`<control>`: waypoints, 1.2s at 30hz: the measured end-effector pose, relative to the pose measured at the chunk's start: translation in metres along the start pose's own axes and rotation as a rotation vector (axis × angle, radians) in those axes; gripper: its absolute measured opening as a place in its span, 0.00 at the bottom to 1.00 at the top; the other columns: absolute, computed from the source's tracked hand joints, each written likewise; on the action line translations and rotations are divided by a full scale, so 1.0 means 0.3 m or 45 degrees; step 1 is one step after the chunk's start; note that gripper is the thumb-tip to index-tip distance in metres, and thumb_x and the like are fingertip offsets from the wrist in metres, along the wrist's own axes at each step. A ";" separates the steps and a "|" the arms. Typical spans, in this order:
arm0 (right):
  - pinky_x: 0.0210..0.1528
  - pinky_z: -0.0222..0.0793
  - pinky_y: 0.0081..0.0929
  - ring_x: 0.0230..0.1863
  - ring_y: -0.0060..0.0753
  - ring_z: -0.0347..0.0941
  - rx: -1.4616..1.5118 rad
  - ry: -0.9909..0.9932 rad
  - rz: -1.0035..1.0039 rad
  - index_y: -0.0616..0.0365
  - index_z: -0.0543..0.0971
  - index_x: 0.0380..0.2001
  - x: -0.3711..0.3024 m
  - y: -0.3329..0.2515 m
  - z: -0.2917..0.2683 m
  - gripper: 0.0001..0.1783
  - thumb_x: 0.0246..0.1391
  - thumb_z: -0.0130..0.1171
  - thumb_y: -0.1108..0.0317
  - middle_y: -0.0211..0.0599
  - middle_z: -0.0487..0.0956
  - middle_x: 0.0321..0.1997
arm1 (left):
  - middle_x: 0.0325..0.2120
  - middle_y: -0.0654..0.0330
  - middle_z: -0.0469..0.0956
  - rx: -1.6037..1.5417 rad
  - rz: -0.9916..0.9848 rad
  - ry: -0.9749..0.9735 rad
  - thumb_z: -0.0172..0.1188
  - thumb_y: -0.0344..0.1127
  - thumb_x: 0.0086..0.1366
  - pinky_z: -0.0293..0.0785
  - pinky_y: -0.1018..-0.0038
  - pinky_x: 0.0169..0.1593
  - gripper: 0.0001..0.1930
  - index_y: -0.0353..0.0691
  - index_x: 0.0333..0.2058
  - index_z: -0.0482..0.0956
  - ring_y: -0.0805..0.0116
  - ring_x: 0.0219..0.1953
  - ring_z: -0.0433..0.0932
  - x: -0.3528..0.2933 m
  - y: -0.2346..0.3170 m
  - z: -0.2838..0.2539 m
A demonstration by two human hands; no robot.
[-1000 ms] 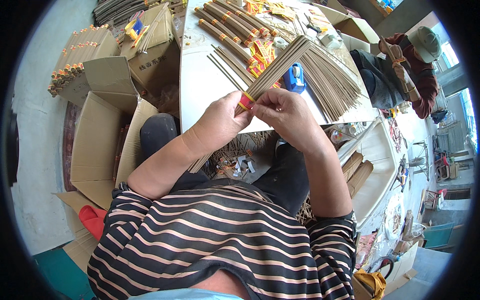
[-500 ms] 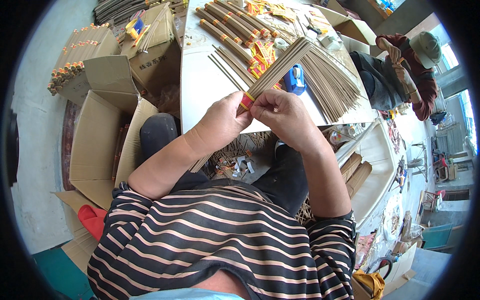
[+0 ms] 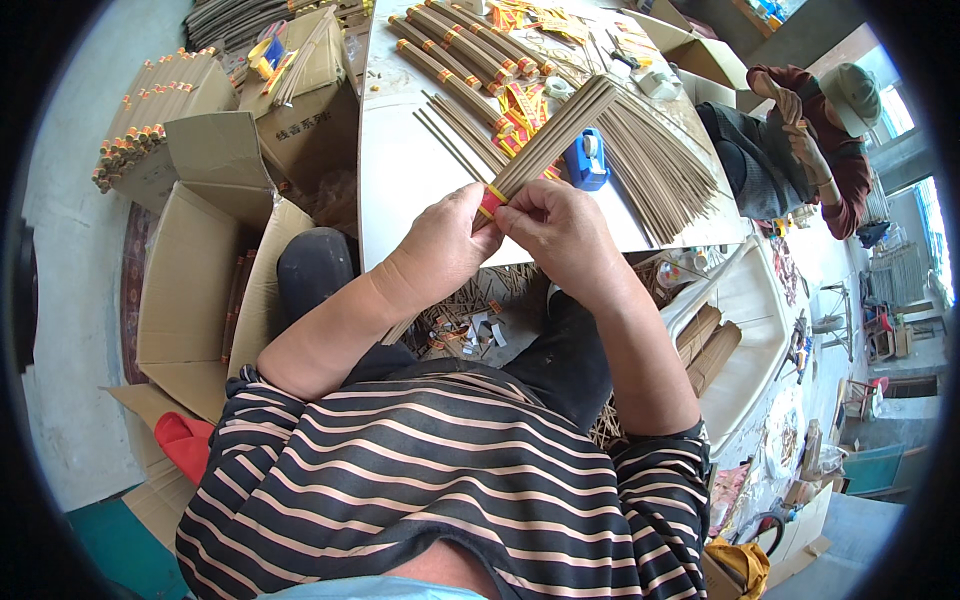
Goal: The person gathers thin wooden sticks into bundles, aligns them, and wraps a small red and yellow paper label around the middle to secure them. Finished bundles are placed on the table.
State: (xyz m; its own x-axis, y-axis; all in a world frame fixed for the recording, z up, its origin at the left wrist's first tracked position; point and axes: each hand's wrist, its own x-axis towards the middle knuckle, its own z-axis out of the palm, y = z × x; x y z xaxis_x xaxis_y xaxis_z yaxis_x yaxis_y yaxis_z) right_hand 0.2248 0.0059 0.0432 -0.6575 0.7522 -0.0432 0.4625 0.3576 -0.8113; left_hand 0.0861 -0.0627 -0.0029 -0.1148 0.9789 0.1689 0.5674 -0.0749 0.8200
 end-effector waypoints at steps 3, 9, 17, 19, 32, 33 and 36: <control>0.28 0.62 0.17 0.25 0.14 0.64 -0.042 0.007 0.038 0.65 0.77 0.26 -0.001 -0.010 0.001 0.13 0.51 0.60 0.64 0.27 0.73 0.22 | 0.34 0.40 0.73 0.028 0.004 0.013 0.54 0.32 0.60 0.73 0.62 0.42 0.13 0.28 0.37 0.65 0.47 0.38 0.75 -0.001 -0.003 0.003; 0.26 0.61 0.18 0.23 0.14 0.63 -0.144 0.033 0.084 0.66 0.77 0.27 0.000 -0.011 0.000 0.15 0.51 0.61 0.62 0.27 0.72 0.20 | 0.34 0.41 0.73 0.038 0.035 0.058 0.54 0.32 0.59 0.72 0.62 0.42 0.13 0.28 0.38 0.66 0.46 0.38 0.75 -0.007 -0.011 0.013; 0.27 0.63 0.21 0.24 0.16 0.65 -0.202 -0.061 0.107 0.67 0.78 0.27 0.018 0.008 -0.016 0.17 0.50 0.62 0.60 0.30 0.74 0.20 | 0.28 0.47 0.76 -0.102 -0.005 0.088 0.58 0.34 0.59 0.72 0.71 0.36 0.12 0.31 0.37 0.70 0.59 0.31 0.78 -0.008 -0.035 0.026; 0.28 0.64 0.20 0.25 0.16 0.66 -0.206 -0.065 0.102 0.67 0.78 0.28 0.018 0.002 -0.018 0.17 0.50 0.62 0.60 0.30 0.74 0.21 | 0.27 0.52 0.76 -0.191 -0.015 0.065 0.57 0.33 0.59 0.72 0.74 0.34 0.12 0.31 0.37 0.71 0.67 0.29 0.75 -0.007 -0.049 0.031; 0.30 0.64 0.17 0.27 0.14 0.65 0.116 -0.064 0.056 0.65 0.77 0.27 -0.007 0.013 -0.021 0.17 0.48 0.64 0.59 0.26 0.74 0.23 | 0.21 0.70 0.66 -0.730 -0.122 -0.190 0.51 0.30 0.63 0.59 0.86 0.21 0.08 0.34 0.40 0.69 0.87 0.19 0.61 -0.031 -0.007 -0.011; 0.29 0.64 0.17 0.26 0.14 0.65 0.115 -0.064 0.060 0.65 0.77 0.27 -0.009 0.011 -0.024 0.17 0.48 0.64 0.59 0.26 0.74 0.23 | 0.21 0.70 0.66 -0.756 -0.111 -0.193 0.50 0.32 0.64 0.59 0.86 0.21 0.09 0.34 0.40 0.70 0.86 0.19 0.62 -0.033 0.002 -0.014; 0.29 0.64 0.17 0.26 0.14 0.65 0.113 -0.064 0.050 0.65 0.77 0.27 -0.012 0.013 -0.029 0.17 0.48 0.64 0.59 0.26 0.73 0.22 | 0.20 0.69 0.66 -0.828 -0.093 -0.209 0.47 0.38 0.67 0.60 0.86 0.21 0.11 0.34 0.39 0.70 0.85 0.19 0.63 -0.038 0.012 -0.020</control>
State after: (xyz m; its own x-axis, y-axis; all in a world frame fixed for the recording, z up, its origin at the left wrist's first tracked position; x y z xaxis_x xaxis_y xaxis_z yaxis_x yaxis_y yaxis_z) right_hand 0.2341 0.0095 0.0452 -0.6700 0.7352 -0.1032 0.4354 0.2766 -0.8567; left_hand 0.0846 -0.0753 0.0015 0.0204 0.9982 0.0572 -0.0495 -0.0561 0.9972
